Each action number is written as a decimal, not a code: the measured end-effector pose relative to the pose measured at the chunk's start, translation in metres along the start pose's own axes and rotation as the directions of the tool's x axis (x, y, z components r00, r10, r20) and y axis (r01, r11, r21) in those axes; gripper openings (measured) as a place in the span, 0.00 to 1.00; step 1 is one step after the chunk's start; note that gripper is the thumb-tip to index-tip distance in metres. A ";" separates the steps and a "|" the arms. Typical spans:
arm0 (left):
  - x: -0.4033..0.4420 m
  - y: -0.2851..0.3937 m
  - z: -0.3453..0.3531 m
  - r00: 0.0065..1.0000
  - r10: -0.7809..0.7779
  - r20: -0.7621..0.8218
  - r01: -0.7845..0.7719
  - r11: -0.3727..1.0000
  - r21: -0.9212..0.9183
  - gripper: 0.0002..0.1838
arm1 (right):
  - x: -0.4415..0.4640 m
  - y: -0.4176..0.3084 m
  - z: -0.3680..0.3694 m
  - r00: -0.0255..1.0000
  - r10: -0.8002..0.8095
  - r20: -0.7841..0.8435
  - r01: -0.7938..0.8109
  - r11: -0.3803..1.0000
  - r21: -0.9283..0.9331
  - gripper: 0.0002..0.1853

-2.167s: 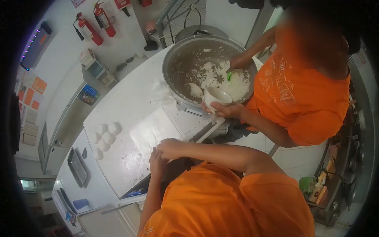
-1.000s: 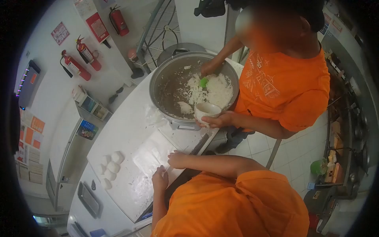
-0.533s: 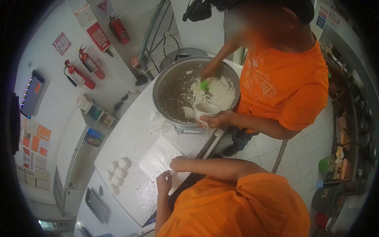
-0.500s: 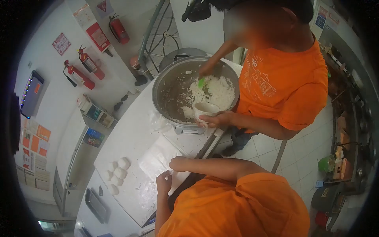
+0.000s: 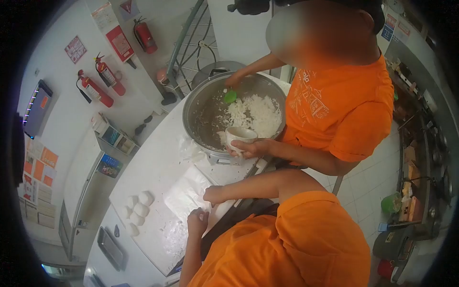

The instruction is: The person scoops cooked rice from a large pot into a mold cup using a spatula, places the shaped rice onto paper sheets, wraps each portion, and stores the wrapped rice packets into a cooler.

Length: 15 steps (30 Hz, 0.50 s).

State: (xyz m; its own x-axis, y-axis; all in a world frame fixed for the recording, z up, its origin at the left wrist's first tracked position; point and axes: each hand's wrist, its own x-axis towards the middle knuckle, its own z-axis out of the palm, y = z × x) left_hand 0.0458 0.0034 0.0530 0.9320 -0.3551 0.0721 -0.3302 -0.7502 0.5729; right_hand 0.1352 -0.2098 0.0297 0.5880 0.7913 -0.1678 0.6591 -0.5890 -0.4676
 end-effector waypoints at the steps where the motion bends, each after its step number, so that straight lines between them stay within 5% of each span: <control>1: -0.001 0.004 -0.002 1.000 -0.013 0.002 0.013 1.000 0.004 0.11 | 0.000 -0.001 -0.001 1.000 0.017 -0.011 -0.017 1.000 -0.002 0.20; 15: -0.003 0.003 0.006 0.999 0.029 -0.019 -0.028 0.997 0.068 0.08 | 0.003 0.009 0.003 0.997 0.081 0.014 -0.082 0.992 0.100 0.25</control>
State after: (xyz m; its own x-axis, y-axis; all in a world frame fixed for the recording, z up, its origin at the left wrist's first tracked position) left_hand 0.0412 -0.0012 0.0502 0.9248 -0.3659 0.1042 -0.3651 -0.7766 0.5134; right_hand 0.1423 -0.2123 0.0225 0.6324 0.7436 -0.2173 0.5590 -0.6322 -0.5365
